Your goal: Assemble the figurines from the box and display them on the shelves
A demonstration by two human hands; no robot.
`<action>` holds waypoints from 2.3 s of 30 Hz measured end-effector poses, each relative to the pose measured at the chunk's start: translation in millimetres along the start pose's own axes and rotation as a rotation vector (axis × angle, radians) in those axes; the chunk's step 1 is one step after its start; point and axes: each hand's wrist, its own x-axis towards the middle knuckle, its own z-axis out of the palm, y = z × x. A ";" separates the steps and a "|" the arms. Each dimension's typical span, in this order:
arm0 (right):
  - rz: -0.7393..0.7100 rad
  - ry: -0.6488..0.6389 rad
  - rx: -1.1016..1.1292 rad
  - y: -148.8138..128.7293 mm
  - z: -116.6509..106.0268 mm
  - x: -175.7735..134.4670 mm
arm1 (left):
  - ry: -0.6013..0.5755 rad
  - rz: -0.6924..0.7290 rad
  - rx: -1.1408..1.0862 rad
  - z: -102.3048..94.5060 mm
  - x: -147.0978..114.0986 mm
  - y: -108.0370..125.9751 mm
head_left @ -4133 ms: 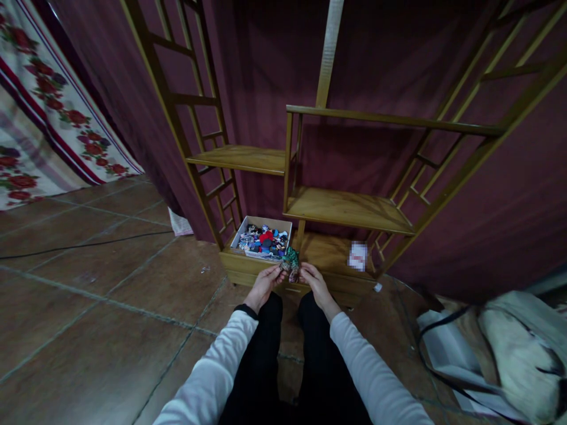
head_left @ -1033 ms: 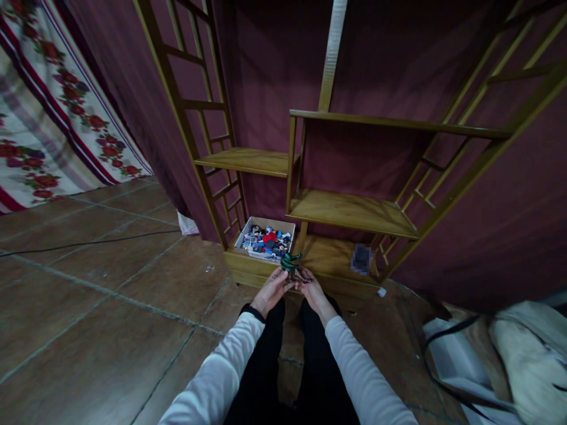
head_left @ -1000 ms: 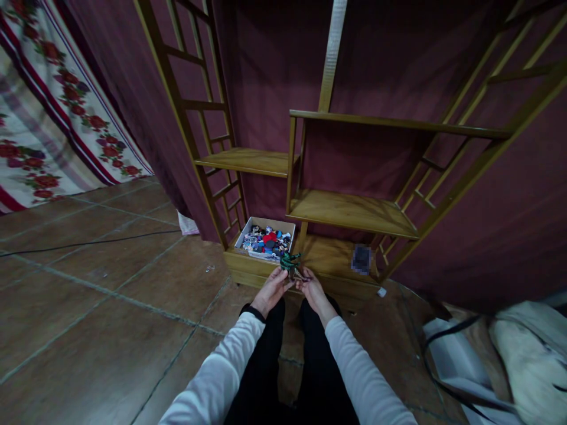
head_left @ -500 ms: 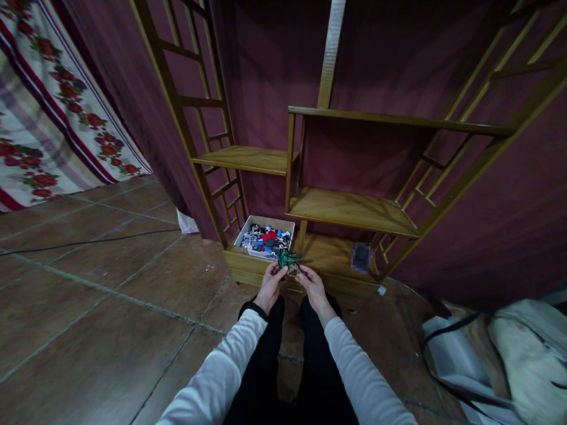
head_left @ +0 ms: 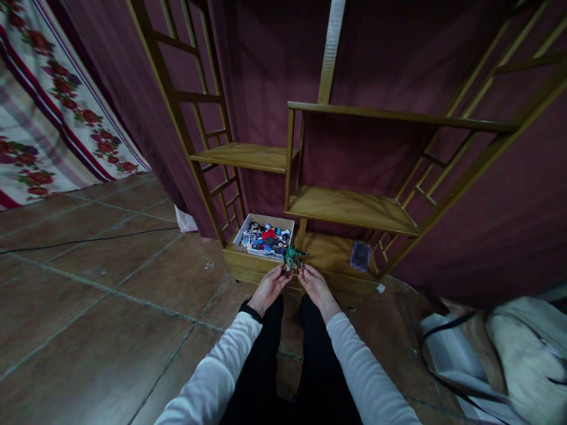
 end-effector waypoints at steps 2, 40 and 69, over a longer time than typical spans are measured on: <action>0.016 -0.003 0.012 -1.7 -0.3 0.2 | -0.020 -0.011 0.022 -0.7 -0.7 0.2; -0.031 -0.050 -0.254 -7.2 11.2 -16.2 | 0.170 0.004 0.021 -0.7 6.7 0.6; -0.498 0.092 -0.916 5.9 19.9 -29.7 | 0.040 -0.036 0.086 4.6 6.7 -6.6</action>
